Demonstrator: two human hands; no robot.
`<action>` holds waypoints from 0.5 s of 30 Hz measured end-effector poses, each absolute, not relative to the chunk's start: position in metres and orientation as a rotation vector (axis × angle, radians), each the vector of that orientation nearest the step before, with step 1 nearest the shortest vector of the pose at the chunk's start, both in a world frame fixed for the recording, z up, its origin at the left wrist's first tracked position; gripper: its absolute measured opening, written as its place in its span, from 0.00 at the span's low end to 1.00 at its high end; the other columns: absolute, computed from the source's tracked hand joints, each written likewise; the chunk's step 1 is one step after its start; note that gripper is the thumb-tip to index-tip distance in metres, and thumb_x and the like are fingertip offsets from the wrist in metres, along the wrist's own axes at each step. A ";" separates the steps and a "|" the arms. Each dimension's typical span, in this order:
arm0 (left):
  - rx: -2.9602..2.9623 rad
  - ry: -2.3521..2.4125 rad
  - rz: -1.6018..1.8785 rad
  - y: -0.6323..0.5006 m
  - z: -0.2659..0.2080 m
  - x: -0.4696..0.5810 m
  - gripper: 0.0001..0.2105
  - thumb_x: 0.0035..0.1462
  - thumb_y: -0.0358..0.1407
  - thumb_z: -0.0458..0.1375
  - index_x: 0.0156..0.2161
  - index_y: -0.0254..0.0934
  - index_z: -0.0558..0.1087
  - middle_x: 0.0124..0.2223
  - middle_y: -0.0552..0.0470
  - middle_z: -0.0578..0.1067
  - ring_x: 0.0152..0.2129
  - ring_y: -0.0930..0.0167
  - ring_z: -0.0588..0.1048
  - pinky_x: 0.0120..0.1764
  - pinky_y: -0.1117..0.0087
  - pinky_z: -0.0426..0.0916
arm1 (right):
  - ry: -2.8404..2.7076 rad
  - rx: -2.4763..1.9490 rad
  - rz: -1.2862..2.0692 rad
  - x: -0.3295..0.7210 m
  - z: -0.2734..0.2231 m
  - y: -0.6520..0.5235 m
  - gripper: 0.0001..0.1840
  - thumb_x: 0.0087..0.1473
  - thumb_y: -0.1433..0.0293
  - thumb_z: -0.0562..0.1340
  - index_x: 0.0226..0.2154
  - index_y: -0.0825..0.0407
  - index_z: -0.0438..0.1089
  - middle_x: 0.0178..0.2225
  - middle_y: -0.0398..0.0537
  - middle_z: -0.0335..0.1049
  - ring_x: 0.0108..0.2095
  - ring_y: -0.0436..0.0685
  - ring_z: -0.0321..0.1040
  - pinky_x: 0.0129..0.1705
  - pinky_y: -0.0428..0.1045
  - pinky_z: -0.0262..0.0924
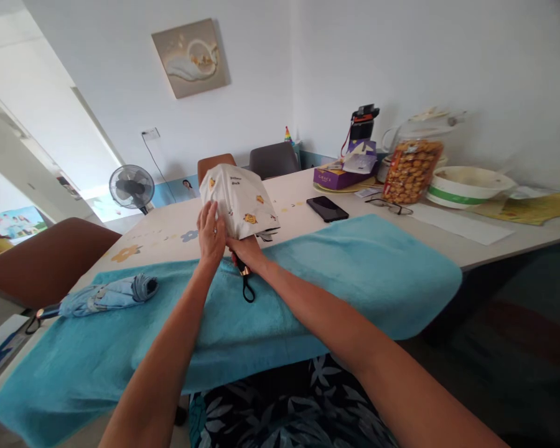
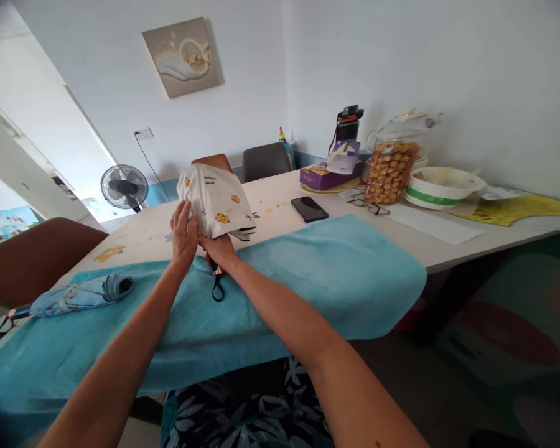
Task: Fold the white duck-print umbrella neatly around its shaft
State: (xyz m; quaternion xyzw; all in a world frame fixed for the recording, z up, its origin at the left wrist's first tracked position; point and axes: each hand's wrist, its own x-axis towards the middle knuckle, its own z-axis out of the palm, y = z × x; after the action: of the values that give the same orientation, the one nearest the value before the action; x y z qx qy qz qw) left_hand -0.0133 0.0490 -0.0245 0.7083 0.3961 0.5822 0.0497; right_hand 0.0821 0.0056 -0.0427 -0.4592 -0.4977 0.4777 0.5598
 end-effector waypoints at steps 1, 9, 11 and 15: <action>2.186 1.191 1.776 0.052 -0.018 -0.012 0.20 0.59 0.37 0.50 0.57 0.39 0.67 0.64 0.46 0.61 0.63 0.68 0.53 0.64 0.64 0.45 | -1.204 -1.092 1.091 0.081 -0.043 0.006 0.13 0.51 0.71 0.61 0.19 0.51 0.60 0.11 0.40 0.59 0.12 0.49 0.58 0.13 0.43 0.54; 1.766 1.162 1.961 0.095 0.058 -0.032 0.19 0.62 0.43 0.49 0.55 0.39 0.66 0.60 0.47 0.65 0.60 0.67 0.59 0.62 0.63 0.50 | -1.268 -1.053 1.201 0.083 -0.028 -0.012 0.18 0.53 0.72 0.61 0.16 0.51 0.58 0.10 0.40 0.57 0.11 0.47 0.54 0.14 0.42 0.51; 1.728 1.183 1.988 0.100 0.068 -0.043 0.17 0.60 0.42 0.53 0.51 0.37 0.68 0.53 0.46 0.70 0.54 0.67 0.66 0.58 0.64 0.57 | -1.276 -1.056 1.245 0.085 -0.021 -0.018 0.18 0.55 0.70 0.60 0.16 0.51 0.58 0.10 0.41 0.57 0.11 0.46 0.54 0.13 0.42 0.50; 1.738 1.247 2.002 0.094 0.071 -0.061 0.11 0.53 0.39 0.59 0.40 0.36 0.69 0.39 0.50 0.72 0.41 0.70 0.72 0.48 0.69 0.65 | -1.310 -1.026 1.289 0.087 -0.018 -0.021 0.19 0.55 0.71 0.59 0.16 0.52 0.57 0.10 0.40 0.57 0.11 0.46 0.53 0.13 0.42 0.49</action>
State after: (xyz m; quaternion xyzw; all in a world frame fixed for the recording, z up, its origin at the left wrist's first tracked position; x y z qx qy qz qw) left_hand -0.0612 0.0938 0.0712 0.5899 0.4232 0.6795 0.1057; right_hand 0.0872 -0.0211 -0.0177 -0.4235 -0.5406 0.5319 0.4954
